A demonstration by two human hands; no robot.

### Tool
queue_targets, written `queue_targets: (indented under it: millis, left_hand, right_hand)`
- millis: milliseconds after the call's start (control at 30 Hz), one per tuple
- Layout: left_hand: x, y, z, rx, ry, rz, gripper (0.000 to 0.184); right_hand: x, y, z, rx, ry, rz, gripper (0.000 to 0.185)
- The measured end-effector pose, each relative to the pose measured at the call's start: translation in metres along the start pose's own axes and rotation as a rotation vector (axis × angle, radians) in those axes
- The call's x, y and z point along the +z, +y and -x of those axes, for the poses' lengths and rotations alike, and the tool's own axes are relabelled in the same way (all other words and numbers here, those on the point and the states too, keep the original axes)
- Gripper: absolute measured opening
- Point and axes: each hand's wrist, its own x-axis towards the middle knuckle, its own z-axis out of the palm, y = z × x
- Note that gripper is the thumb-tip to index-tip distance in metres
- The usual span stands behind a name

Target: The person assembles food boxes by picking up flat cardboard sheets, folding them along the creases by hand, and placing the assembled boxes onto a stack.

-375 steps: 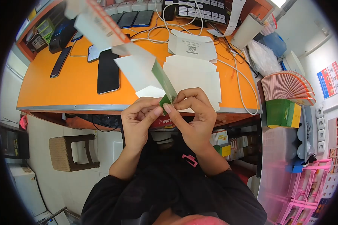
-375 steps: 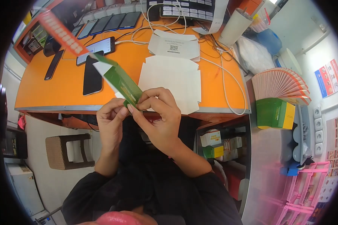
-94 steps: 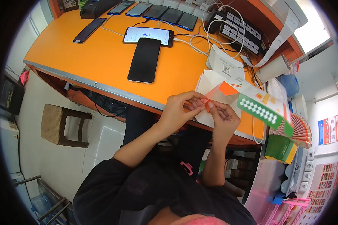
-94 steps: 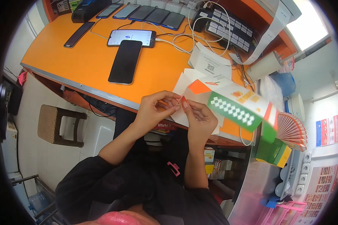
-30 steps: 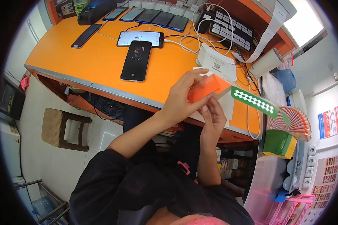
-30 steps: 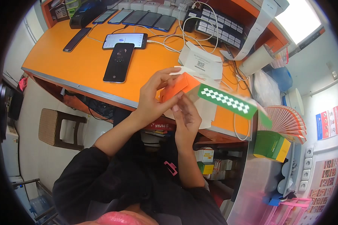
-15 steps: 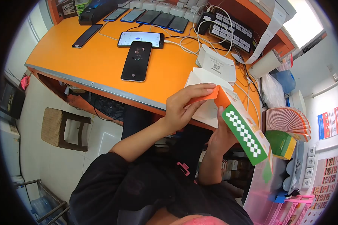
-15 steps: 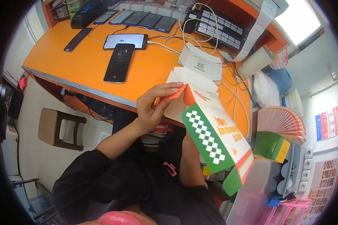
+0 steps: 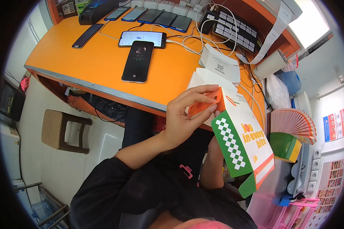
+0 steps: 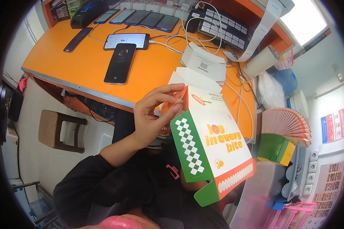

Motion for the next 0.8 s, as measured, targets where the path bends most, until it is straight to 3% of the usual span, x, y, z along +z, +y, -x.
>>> queue_targets:
  millis: [233, 333, 733, 800]
  left_hand:
    - [-0.004, 0.002, 0.000, -0.096, -0.032, 0.058, 0.009]
    - [-0.002, 0.000, -0.001, -0.092, 0.025, 0.088, 0.012]
    - [0.000, -0.003, 0.008, 0.065, -0.091, -0.112, 0.011]
    - [0.000, -0.006, 0.008, 0.016, -0.109, -0.019, 0.012]
  right_hand:
    - [-0.004, 0.006, 0.005, 0.027, -0.011, 0.025, 0.026]
    - [-0.004, 0.009, 0.005, 0.029, -0.008, 0.026, 0.026]
    - [-0.004, 0.017, 0.003, 0.038, -0.026, 0.042, 0.024]
    - [-0.005, 0.018, 0.003, 0.037, -0.033, 0.044, 0.024]
